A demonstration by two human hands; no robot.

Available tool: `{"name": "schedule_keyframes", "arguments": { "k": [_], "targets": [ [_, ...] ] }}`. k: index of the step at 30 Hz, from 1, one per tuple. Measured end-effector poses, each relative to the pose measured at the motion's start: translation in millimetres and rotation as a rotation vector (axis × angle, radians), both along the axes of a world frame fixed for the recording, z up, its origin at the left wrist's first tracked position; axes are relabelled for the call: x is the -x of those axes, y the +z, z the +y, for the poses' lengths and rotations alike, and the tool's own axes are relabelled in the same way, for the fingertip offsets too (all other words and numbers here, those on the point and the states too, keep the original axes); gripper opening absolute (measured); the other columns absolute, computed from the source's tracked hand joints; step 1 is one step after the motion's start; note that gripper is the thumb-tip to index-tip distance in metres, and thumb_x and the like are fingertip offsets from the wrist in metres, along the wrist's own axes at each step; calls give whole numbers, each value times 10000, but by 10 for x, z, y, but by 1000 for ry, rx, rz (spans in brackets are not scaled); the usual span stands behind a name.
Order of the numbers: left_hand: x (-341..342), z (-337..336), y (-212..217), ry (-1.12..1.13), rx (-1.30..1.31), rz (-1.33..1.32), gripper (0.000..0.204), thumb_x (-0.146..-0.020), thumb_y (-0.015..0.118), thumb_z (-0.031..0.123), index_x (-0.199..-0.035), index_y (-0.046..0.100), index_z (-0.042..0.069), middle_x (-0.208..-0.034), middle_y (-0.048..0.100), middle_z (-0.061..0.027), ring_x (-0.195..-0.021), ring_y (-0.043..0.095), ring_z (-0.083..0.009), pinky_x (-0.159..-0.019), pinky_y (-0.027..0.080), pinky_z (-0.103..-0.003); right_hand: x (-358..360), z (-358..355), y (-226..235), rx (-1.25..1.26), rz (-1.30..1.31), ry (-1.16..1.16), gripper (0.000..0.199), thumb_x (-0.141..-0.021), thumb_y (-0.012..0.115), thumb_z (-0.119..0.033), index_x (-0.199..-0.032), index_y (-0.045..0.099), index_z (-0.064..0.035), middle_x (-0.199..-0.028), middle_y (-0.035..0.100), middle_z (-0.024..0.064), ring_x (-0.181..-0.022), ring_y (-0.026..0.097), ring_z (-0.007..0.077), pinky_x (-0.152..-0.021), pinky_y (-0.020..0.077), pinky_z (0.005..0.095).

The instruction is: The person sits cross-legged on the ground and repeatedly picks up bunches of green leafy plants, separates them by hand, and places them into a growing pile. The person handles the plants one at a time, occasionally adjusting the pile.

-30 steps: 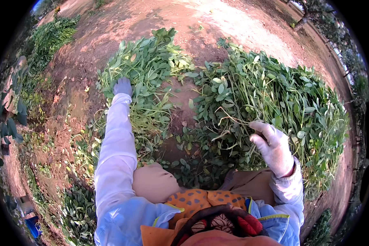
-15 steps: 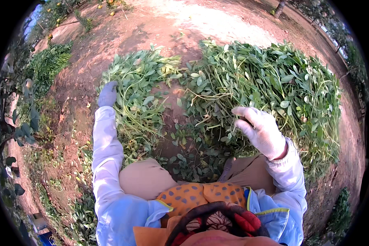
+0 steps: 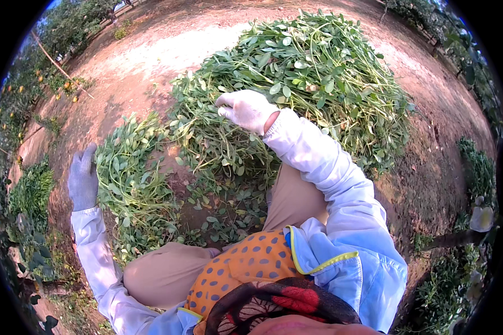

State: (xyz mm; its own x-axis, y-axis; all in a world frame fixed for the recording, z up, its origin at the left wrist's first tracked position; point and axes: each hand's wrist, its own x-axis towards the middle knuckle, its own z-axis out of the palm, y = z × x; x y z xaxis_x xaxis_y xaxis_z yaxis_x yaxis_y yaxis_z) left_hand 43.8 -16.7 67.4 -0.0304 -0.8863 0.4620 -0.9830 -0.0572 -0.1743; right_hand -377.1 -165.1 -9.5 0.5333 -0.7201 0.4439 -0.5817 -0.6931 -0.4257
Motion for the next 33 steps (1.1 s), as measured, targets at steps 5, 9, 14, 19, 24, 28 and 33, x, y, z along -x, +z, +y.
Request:
{"name": "schedule_keyframes", "arguments": {
  "k": [5, 9, 14, 19, 24, 28, 33],
  "targets": [
    [871, 85, -11, -443, -149, 11, 584, -693, 718, -21, -1236, 546, 108, -1271, 524, -155, -1150, 540, -364, -950, 474, -429, 347, -144, 13, -78, -38, -210, 224, -885, 614, -276, -1000, 697, -102, -915, 700, 145, -912, 663, 323, -820, 516, 410],
    [1149, 227, -195, -513, -377, 95, 497, -734, 707, 55, -1204, 550, 85, -1229, 545, -129, -1116, 553, -348, -925, 482, -428, 595, -498, -113, 78, -102, -519, 268, -837, 681, -290, -1034, 674, -110, -965, 669, 141, -934, 649, 319, -826, 510, 420],
    [992, 286, -553, -329, -704, 106, 439, -779, 704, 222, -1191, 566, 152, -1196, 563, -86, -1073, 587, -317, -893, 495, -416, 1166, -975, -181, 321, -54, -1189, 414, -780, 729, -336, -1114, 593, -131, -1078, 589, 82, -1031, 574, 292, -856, 471, 434],
    [881, 236, -614, -249, -699, 81, 364, -804, 682, 283, -1133, 583, 162, -1126, 579, -72, -1034, 605, -304, -841, 501, -413, 1501, -1199, -366, 271, 102, -1307, 396, -807, 688, -337, -1136, 575, -148, -1046, 621, 64, -1015, 593, 267, -865, 464, 441],
    [885, 228, -564, -294, -729, 132, 346, -828, 612, 292, -1127, 590, 121, -1091, 599, -120, -1018, 606, -332, -854, 491, -446, 1443, -1230, -280, 40, 59, -1263, 271, -874, 623, -347, -1077, 626, -168, -1035, 685, 56, -968, 668, 259, -822, 499, 427],
    [909, 195, -559, -275, -748, 130, 356, -831, 622, 306, -1140, 596, 132, -1086, 597, -116, -1030, 599, -320, -869, 480, -433, 1393, -1240, -221, 50, -105, -1153, 270, -925, 562, -367, -1059, 663, -156, -1009, 709, 99, -958, 680, 284, -818, 511, 412],
    [907, 151, -556, -281, -738, 145, 382, -822, 657, 308, -1163, 594, 148, -1057, 594, -98, -1023, 597, -300, -856, 478, -404, 802, -985, -64, 208, -271, -768, 236, -922, 578, -320, -1036, 670, -135, -906, 705, 129, -864, 672, 329, -784, 517, 427]
  ]
}}
